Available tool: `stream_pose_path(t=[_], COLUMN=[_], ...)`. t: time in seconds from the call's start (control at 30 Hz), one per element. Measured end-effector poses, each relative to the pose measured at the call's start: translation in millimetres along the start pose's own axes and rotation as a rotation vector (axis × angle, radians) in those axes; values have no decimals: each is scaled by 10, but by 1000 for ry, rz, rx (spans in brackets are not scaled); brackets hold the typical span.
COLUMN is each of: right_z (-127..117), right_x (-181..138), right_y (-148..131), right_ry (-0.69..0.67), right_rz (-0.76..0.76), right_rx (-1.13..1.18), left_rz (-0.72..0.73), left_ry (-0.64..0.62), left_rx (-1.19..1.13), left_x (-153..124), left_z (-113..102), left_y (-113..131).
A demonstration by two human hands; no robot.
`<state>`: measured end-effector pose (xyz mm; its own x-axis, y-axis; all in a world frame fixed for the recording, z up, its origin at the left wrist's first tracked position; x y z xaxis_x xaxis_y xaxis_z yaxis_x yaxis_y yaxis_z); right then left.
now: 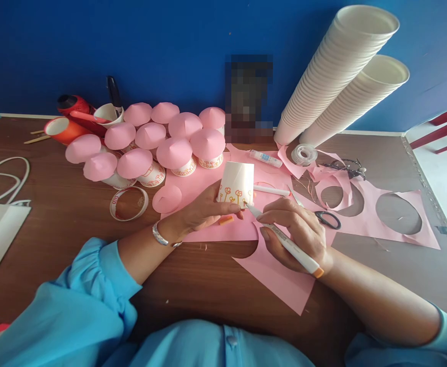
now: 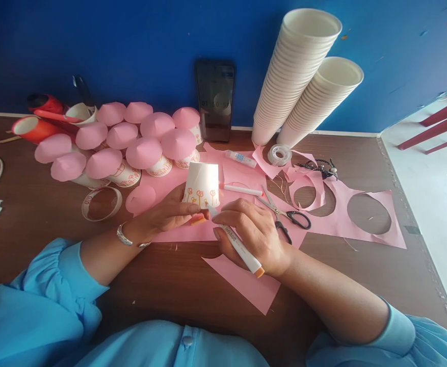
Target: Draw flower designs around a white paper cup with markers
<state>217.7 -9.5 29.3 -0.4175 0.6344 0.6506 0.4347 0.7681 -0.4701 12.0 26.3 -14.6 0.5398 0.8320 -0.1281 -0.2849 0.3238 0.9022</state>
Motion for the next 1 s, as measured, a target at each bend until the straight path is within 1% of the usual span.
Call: stream_pose_path(t=[0.37, 0.63, 0.83, 1.0], right_z=[-6, -1, 5, -3], right_x=[-5, -6, -16, -1], right_y=[12, 10, 1, -1], right_ry=[19, 20, 13, 8], right_rz=[15, 15, 13, 9], right_rx=[-46, -41, -31, -15], left_rz=[-4, -1, -36, -26], left_ry=[-5, -6, 3, -7], left_rx=[18, 7, 26, 26], left_x=[10, -11, -11, -15], left_z=[14, -7, -20, -28], left_y=[6, -7, -21, -33])
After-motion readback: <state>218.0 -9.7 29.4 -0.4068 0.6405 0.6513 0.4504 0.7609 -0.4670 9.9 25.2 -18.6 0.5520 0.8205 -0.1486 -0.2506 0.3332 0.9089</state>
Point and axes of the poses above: each hand's wrist, its own x-axis towards the middle knuckle, its own z-axis out of the palm, y = z × x, the point moved 2 cm from there along x, towards the middle knuckle, and after that the axes turned 8 degrees about z, right-handed, at the moved point
